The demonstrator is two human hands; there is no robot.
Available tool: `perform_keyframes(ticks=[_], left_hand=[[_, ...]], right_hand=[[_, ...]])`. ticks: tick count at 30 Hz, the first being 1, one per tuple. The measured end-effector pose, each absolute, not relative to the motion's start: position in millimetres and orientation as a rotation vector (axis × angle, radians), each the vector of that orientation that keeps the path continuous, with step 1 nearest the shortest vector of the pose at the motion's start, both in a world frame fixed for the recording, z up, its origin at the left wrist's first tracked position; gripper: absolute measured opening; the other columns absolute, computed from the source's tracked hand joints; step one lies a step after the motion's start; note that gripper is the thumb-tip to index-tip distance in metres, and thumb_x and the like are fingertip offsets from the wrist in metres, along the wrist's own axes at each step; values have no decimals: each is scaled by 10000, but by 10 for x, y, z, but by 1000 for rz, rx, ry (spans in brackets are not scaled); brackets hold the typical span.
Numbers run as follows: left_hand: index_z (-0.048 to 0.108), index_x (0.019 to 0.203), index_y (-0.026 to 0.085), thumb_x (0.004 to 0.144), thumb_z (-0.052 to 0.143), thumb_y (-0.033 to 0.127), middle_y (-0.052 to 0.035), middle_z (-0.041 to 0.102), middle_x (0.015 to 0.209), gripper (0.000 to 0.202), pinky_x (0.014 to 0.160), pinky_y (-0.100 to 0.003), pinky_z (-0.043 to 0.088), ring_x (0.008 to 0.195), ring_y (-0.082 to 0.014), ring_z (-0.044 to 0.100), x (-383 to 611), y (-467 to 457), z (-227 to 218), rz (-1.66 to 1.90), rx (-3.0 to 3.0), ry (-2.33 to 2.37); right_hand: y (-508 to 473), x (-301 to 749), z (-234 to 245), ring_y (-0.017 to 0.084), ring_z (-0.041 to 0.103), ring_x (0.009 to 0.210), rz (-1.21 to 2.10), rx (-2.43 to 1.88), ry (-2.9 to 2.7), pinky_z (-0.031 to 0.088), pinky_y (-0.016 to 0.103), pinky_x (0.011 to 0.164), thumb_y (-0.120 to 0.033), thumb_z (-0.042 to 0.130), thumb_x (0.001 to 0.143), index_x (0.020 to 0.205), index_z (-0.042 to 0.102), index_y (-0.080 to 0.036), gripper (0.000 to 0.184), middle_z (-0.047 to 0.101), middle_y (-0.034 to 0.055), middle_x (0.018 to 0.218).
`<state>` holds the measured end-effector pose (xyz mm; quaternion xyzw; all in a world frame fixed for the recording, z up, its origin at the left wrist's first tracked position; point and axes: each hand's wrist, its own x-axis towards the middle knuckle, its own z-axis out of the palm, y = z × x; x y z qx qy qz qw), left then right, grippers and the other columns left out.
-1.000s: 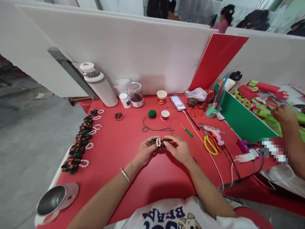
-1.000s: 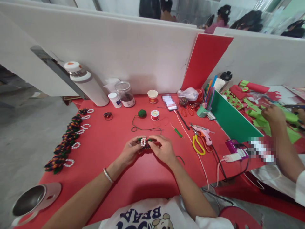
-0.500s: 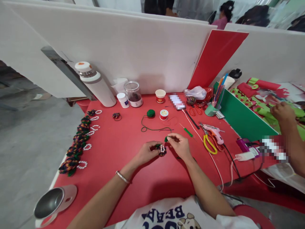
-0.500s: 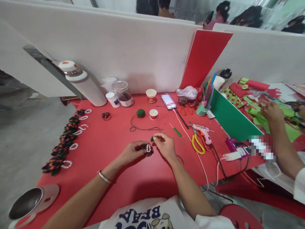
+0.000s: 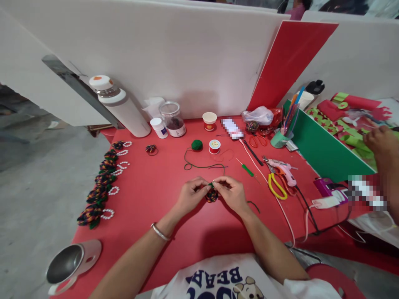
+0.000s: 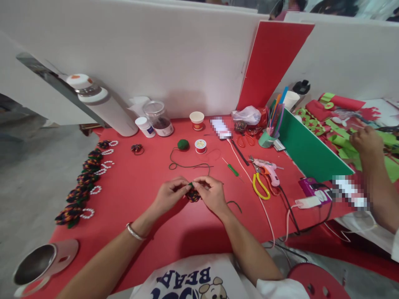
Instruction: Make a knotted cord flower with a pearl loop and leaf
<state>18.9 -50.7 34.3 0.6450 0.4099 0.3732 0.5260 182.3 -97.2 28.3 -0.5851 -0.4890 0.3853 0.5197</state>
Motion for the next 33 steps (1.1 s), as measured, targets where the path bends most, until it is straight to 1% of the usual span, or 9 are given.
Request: perform_keyframes(ticks=[6,11,14,16,20,23,26,29,33], left_hand=[[728,659,178,776,685,310,-52,638,668,182,595,-277,427,593,-156,554,177,-498,362,841,1537,1036],[717,689,182,790,655,295,-42,646,669,163,587,-268,426,586,-151,542,184,-507,305,812,1568,1100],[719,693,183,800,633,271,-36,638,657,163,567,-258,398,571,-143,524,193,-525,300,782,1640,1112],[714,676,187,801,630,251,-30,622,646,164,555,-254,372,562,-137,509,197,-538,309,788,1713,1103],[717,687,193,828,627,237,-33,620,658,174,577,-261,366,586,-142,509,190,-547,327,814,1800,1095],[749,840,196,843,659,302,-45,668,774,139,604,-267,387,608,-142,516,164,-522,332,826,1786,1103],[733,1050,207,739,782,364,-68,694,978,352,613,-268,395,646,-144,532,118,-479,329,808,1762,1157],[728,967,203,671,819,418,-51,666,903,378,597,-270,375,659,-157,537,92,-459,312,694,1765,1265],[680,827,199,678,787,500,-19,596,799,352,558,-269,310,636,-157,519,140,-505,297,472,1871,1456]], right_hand=[[-989,1830,289,158,694,729,823,-1393,-1213,577,265,697,-292,661,851,896,754,-206,134,759,42,849],[-954,1880,260,178,714,794,926,-1419,-1300,576,264,659,-355,712,838,1077,746,-223,275,770,56,950],[-949,1885,267,183,710,801,873,-1426,-1392,564,277,715,-319,709,843,923,770,-220,141,770,47,884],[-955,1878,273,178,701,764,818,-1441,-1429,554,288,739,-295,665,874,820,765,-227,133,768,39,831],[-950,1893,292,182,698,712,833,-1459,-1373,544,287,692,-309,687,853,787,764,-232,128,773,29,789],[-917,1966,312,184,700,692,860,-1468,-1301,543,283,676,-326,691,842,774,766,-223,145,769,21,751],[-889,2057,305,191,706,742,760,-1502,-1265,546,290,714,-323,655,863,807,764,-223,158,774,25,794],[-891,2105,268,192,699,769,620,-1570,-1316,536,299,733,-313,639,885,851,761,-229,152,770,33,840],[-915,2102,233,191,677,754,450,-1652,-1396,519,308,739,-311,648,895,868,758,-235,137,756,42,840]])
